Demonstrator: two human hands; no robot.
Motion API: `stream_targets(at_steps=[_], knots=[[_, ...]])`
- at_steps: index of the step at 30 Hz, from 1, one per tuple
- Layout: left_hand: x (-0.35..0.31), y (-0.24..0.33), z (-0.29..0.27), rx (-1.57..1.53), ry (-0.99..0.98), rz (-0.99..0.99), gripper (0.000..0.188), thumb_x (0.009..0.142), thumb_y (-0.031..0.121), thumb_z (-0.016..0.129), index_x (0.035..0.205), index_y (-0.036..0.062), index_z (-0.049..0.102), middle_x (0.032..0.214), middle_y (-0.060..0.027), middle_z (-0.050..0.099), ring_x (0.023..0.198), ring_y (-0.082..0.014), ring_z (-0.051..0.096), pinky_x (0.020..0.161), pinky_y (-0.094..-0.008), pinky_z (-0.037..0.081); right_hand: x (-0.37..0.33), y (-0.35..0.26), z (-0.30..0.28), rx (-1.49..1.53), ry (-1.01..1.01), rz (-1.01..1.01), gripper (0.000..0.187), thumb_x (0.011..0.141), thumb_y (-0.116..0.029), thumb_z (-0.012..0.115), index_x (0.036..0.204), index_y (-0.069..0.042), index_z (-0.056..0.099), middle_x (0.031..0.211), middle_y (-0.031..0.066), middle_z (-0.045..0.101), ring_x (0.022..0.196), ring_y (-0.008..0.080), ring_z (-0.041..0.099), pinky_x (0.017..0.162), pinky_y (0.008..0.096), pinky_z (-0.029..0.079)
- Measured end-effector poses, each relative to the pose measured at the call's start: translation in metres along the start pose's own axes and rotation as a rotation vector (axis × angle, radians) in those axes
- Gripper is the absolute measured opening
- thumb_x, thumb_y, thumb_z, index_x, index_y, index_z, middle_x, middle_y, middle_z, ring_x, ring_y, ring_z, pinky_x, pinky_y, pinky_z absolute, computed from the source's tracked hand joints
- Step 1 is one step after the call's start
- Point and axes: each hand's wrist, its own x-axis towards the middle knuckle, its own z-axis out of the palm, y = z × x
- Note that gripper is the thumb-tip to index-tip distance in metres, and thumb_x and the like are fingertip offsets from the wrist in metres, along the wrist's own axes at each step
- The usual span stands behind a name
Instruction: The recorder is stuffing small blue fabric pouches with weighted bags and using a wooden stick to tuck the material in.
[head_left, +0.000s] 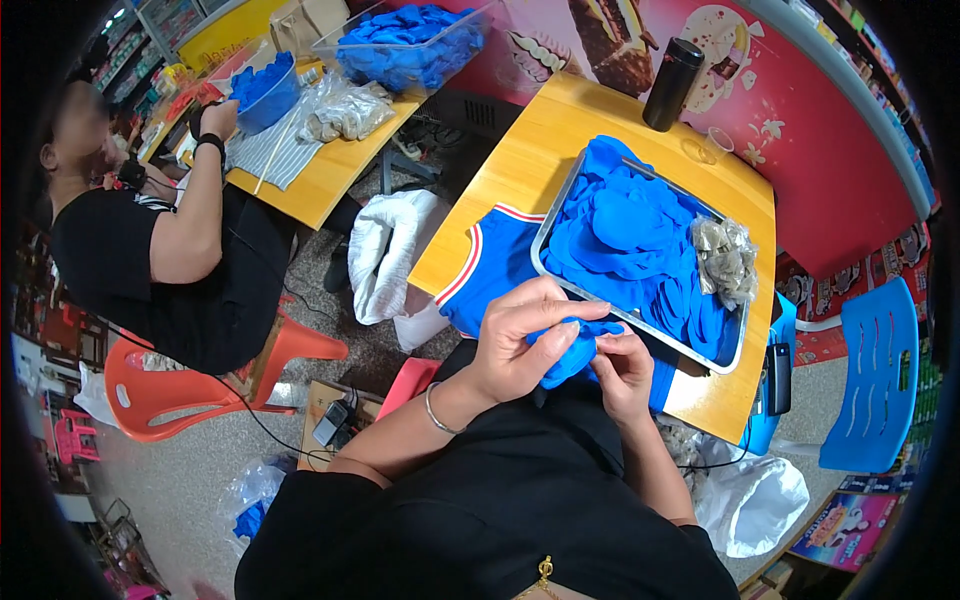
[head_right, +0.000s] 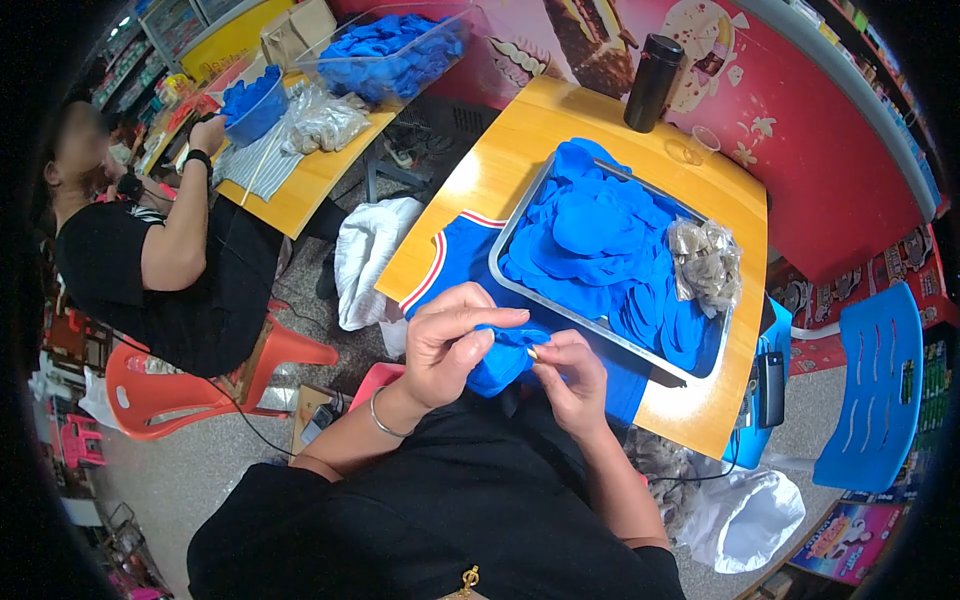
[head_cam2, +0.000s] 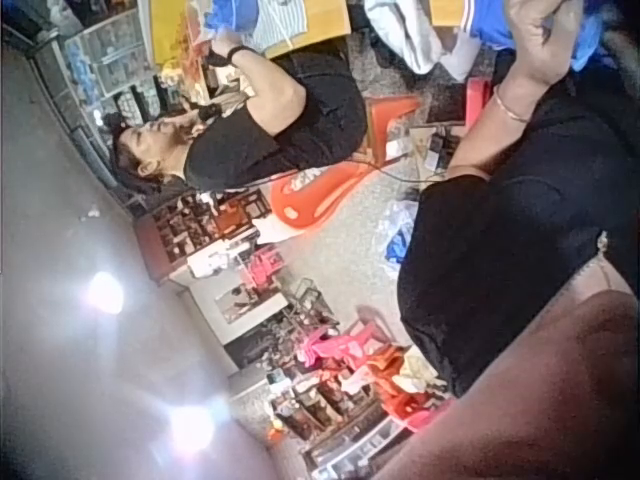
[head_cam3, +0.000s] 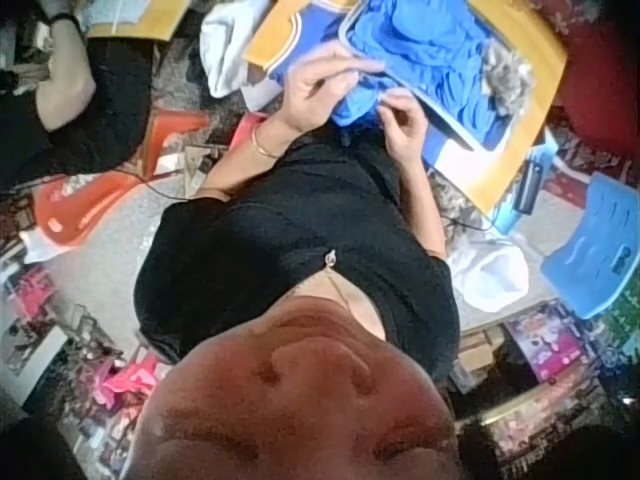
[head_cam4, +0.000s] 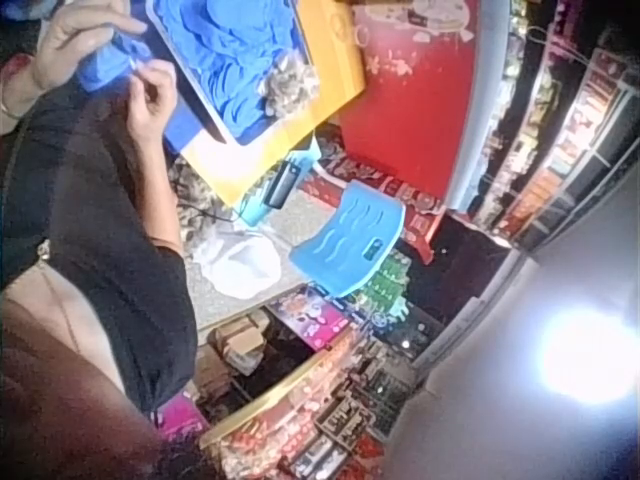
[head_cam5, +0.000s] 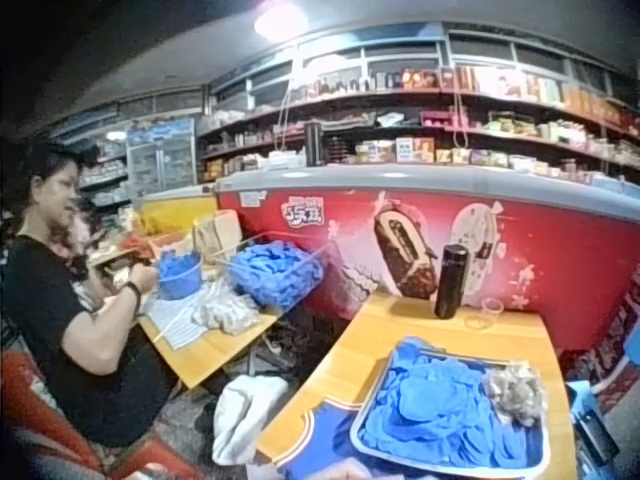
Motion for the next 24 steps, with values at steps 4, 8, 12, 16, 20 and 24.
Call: stream_targets(at_steps=[4, 8, 12, 16, 20, 24], knots=[[0.0008, 0.0011, 0.0016, 0.029, 0.000, 0.024, 0.023, 0.082, 0.008, 0.050, 0.093, -0.0048, 0.066, 0.075, -0.0100, 0.058, 0.064, -0.0140, 0.051, 0.058, -0.0244, 0.039, 0.0000, -0.0021, 0.0016, 0.030, 0.007, -0.001, 0.017, 0.078, 0.006, 0.059, 0.093, -0.002, 0.057, 0.093, 0.0100, 0.055, 0.083, 0.0152, 0.053, 0.072, 0.0246, 0.043], [0.0014, 0.0010, 0.0008, 0.047, -0.014, 0.035, 0.023, 0.083, 0.009, 0.050, 0.093, -0.0053, 0.065, 0.074, -0.0105, 0.058, 0.063, -0.0143, 0.051, 0.057, -0.0248, 0.039, -0.0005, 0.0006, 0.0000, 0.011, 0.005, -0.003, 0.017, 0.078, 0.006, 0.059, 0.093, -0.002, 0.057, 0.093, 0.0096, 0.054, 0.083, 0.0151, 0.053, 0.072, 0.0249, 0.042], [0.0016, -0.0007, -0.0006, 0.056, -0.005, 0.065, 0.023, 0.082, 0.008, 0.049, 0.092, -0.0053, 0.065, 0.072, -0.0103, 0.058, 0.062, -0.0146, 0.051, 0.056, -0.0249, 0.039, -0.0025, 0.0019, -0.0001, 0.042, 0.010, 0.033, 0.017, 0.077, 0.006, 0.059, 0.092, -0.002, 0.057, 0.092, 0.0093, 0.053, 0.082, 0.0152, 0.052, 0.071, 0.0249, 0.042], [0.0014, -0.0022, -0.0018, 0.068, 0.000, 0.094, 0.022, 0.081, 0.006, 0.049, 0.092, -0.0053, 0.065, 0.073, -0.0105, 0.058, 0.062, -0.0145, 0.051, 0.056, -0.0248, 0.039, -0.0021, 0.0019, 0.0002, 0.048, 0.004, 0.037, 0.017, 0.077, 0.006, 0.059, 0.092, -0.002, 0.057, 0.092, 0.0094, 0.053, 0.082, 0.0151, 0.052, 0.071, 0.0246, 0.042], [-0.0005, -0.0017, -0.0001, 0.065, 0.022, 0.061, 0.021, 0.080, 0.003, 0.051, 0.092, -0.0050, 0.065, 0.073, -0.0103, 0.059, 0.062, -0.0143, 0.051, 0.056, -0.0244, 0.039, -0.0006, 0.0017, 0.0015, 0.016, -0.001, 0.012, 0.017, 0.078, 0.005, 0.059, 0.093, -0.002, 0.057, 0.092, 0.0092, 0.053, 0.081, 0.0145, 0.053, 0.071, 0.0244, 0.042], [-0.0012, -0.0025, -0.0013, 0.091, 0.019, 0.041, 0.021, 0.077, 0.001, 0.054, 0.094, -0.0048, 0.065, 0.073, -0.0097, 0.059, 0.062, -0.0138, 0.051, 0.055, -0.0235, 0.039, 0.0006, -0.0008, 0.0022, 0.003, -0.005, 0.017, 0.017, 0.079, 0.005, 0.059, 0.094, -0.001, 0.057, 0.093, 0.0090, 0.053, 0.081, 0.0140, 0.053, 0.070, 0.0244, 0.042]])
